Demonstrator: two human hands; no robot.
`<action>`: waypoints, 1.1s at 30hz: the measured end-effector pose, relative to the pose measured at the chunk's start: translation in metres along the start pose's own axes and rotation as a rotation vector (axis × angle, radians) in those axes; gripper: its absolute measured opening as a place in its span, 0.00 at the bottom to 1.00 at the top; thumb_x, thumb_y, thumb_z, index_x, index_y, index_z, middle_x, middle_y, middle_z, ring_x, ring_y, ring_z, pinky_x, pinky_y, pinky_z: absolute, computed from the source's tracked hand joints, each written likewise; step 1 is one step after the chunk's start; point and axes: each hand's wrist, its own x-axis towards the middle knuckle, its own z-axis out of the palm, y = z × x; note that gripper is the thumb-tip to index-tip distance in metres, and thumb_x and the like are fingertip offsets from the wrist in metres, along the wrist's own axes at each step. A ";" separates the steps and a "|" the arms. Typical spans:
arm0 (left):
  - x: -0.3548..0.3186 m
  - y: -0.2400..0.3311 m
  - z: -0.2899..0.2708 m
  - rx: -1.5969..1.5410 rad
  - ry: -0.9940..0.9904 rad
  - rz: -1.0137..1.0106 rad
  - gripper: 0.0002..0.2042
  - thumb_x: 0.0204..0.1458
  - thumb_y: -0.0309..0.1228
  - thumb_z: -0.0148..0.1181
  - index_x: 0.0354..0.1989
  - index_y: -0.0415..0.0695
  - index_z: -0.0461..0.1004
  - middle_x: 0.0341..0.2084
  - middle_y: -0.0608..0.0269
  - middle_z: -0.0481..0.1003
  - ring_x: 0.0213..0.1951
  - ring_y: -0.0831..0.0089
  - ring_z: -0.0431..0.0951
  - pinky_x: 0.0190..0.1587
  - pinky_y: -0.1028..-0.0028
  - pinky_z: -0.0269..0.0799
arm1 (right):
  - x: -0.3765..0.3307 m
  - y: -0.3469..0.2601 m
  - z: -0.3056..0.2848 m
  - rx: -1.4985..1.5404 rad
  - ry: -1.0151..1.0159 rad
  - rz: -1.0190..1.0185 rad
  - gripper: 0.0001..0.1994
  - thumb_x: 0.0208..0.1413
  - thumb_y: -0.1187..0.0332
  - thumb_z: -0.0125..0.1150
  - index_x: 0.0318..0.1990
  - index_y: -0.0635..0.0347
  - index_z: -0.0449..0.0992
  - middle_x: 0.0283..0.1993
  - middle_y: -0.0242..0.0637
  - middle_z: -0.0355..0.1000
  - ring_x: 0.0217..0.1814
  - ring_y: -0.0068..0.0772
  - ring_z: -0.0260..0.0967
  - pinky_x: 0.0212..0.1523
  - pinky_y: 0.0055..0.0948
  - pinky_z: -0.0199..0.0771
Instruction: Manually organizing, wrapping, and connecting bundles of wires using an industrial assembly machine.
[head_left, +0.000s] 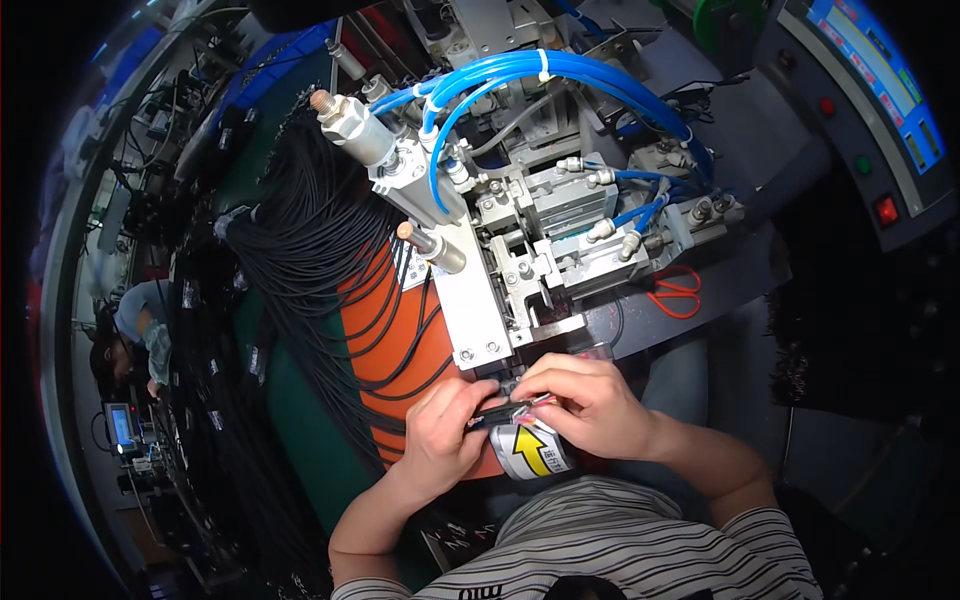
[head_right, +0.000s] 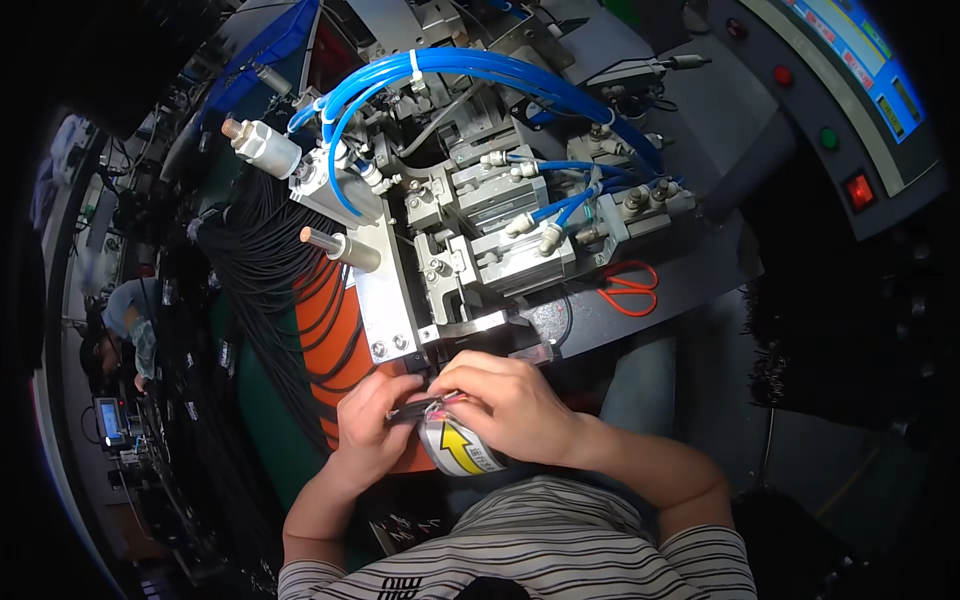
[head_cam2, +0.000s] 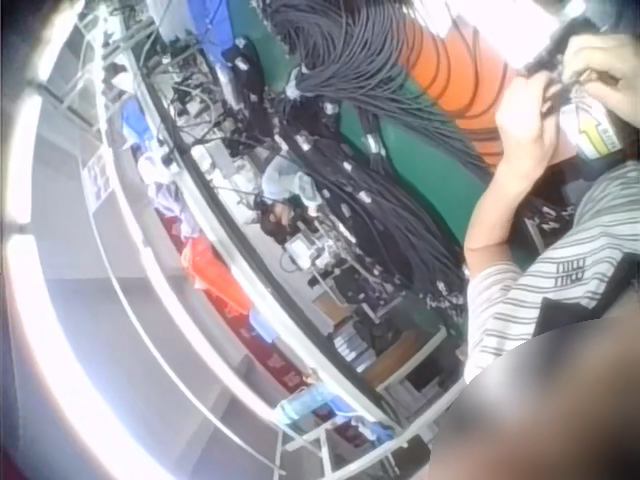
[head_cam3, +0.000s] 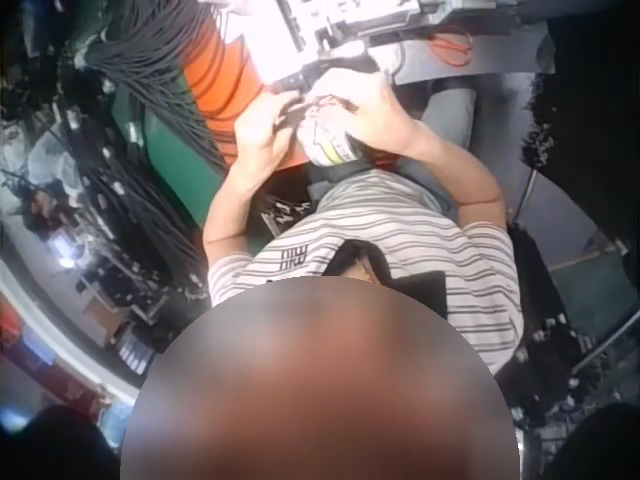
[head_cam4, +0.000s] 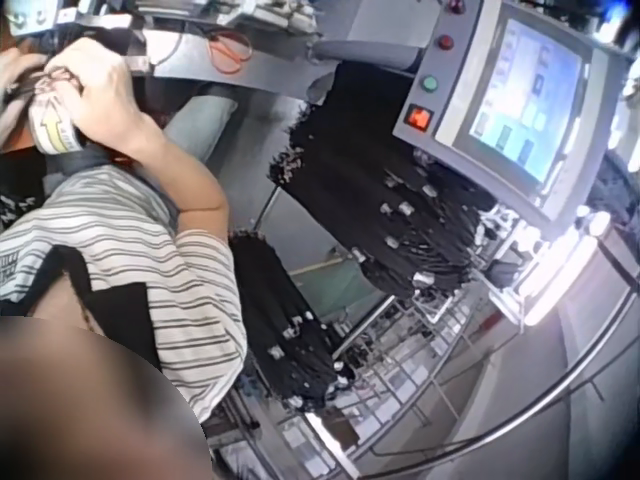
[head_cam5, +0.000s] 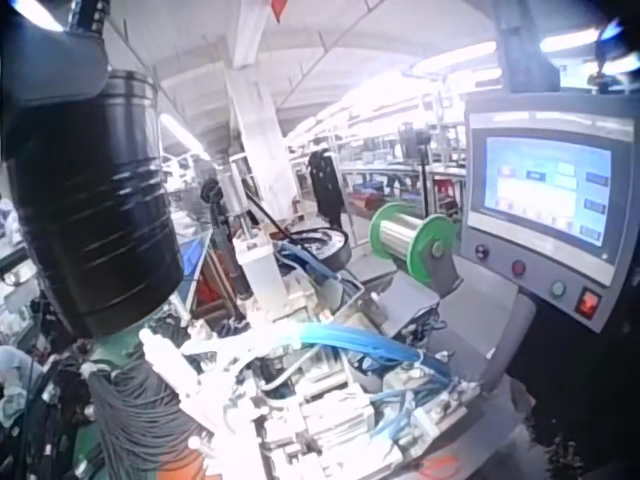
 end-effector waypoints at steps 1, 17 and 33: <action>0.001 0.002 -0.003 -0.096 -0.031 -0.015 0.17 0.37 0.17 0.63 0.40 0.37 0.75 0.24 0.58 0.70 0.24 0.61 0.73 0.26 0.67 0.69 | 0.002 -0.003 0.000 0.005 -0.005 0.001 0.12 0.47 0.81 0.63 0.41 0.65 0.78 0.38 0.37 0.75 0.21 0.16 0.62 0.21 0.18 0.62; 0.009 0.005 -0.003 -0.328 -0.055 -0.075 0.18 0.41 0.16 0.63 0.44 0.36 0.75 0.29 0.53 0.77 0.27 0.62 0.78 0.28 0.72 0.72 | -0.008 -0.001 0.000 0.325 0.058 0.356 0.07 0.61 0.79 0.53 0.45 0.71 0.73 0.39 0.37 0.71 0.26 0.16 0.69 0.24 0.14 0.64; 0.010 0.004 0.007 -0.025 0.082 0.261 0.21 0.34 0.21 0.64 0.43 0.33 0.75 0.29 0.55 0.77 0.24 0.65 0.77 0.23 0.71 0.70 | -0.001 0.007 -0.013 1.159 -0.010 0.827 0.07 0.62 0.74 0.51 0.44 0.67 0.72 0.27 0.30 0.65 0.18 0.14 0.55 0.18 0.15 0.54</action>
